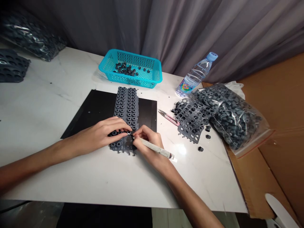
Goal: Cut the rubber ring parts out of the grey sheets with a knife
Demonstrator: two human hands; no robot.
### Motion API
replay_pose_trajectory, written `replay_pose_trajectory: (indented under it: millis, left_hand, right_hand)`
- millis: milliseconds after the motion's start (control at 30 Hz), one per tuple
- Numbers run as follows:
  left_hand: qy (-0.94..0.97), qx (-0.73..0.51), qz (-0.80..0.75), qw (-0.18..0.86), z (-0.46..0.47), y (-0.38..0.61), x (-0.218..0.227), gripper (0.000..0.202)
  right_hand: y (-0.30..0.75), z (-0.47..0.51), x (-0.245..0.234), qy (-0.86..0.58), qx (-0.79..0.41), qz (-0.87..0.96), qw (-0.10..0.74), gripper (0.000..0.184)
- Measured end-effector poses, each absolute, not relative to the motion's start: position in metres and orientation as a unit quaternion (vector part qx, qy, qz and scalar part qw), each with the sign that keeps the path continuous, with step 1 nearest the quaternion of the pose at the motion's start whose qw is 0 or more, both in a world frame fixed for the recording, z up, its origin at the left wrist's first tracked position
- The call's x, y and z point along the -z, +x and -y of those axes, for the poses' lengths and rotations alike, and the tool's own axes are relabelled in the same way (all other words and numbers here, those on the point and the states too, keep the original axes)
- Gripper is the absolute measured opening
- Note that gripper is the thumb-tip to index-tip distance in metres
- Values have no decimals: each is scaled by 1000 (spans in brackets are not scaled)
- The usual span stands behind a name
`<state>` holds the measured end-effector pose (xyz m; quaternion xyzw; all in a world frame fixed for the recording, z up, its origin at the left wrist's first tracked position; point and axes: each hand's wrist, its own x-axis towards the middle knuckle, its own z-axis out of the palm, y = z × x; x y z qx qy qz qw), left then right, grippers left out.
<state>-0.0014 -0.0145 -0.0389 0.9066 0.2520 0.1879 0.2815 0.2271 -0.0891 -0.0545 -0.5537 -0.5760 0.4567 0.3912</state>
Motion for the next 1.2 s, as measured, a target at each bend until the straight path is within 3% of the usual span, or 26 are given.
replay_pose_trajectory:
  millis: [300, 533, 633, 767, 833, 1067, 1200]
  left_hand:
    - [969, -126, -196, 80, 17, 3, 40, 23]
    - [984, -123, -132, -6, 17, 6, 43, 32]
    - [977, -151, -134, 70, 14, 5, 48, 32]
    - [857, -269, -283, 336, 12, 9, 54, 24]
    - [782, -301, -347, 421, 11, 12, 52, 22]
    - [836, -223, -275, 419, 8, -1, 41, 20]
    - [852, -212, -253, 406, 5, -6, 43, 21]
  right_hand:
    - [223, 91, 49, -561, -413, 615, 370, 8]
    - [222, 91, 40, -554, -370, 666, 336, 18]
    - [221, 91, 38, -551, -361, 680, 322, 17]
    - [217, 90, 38, -564, -344, 680, 318, 14]
    - [217, 90, 40, -571, -342, 673, 323, 13]
    - [234, 88, 50, -526, -523, 543, 395, 8]
    - [236, 87, 49, -524, -532, 506, 433, 11]
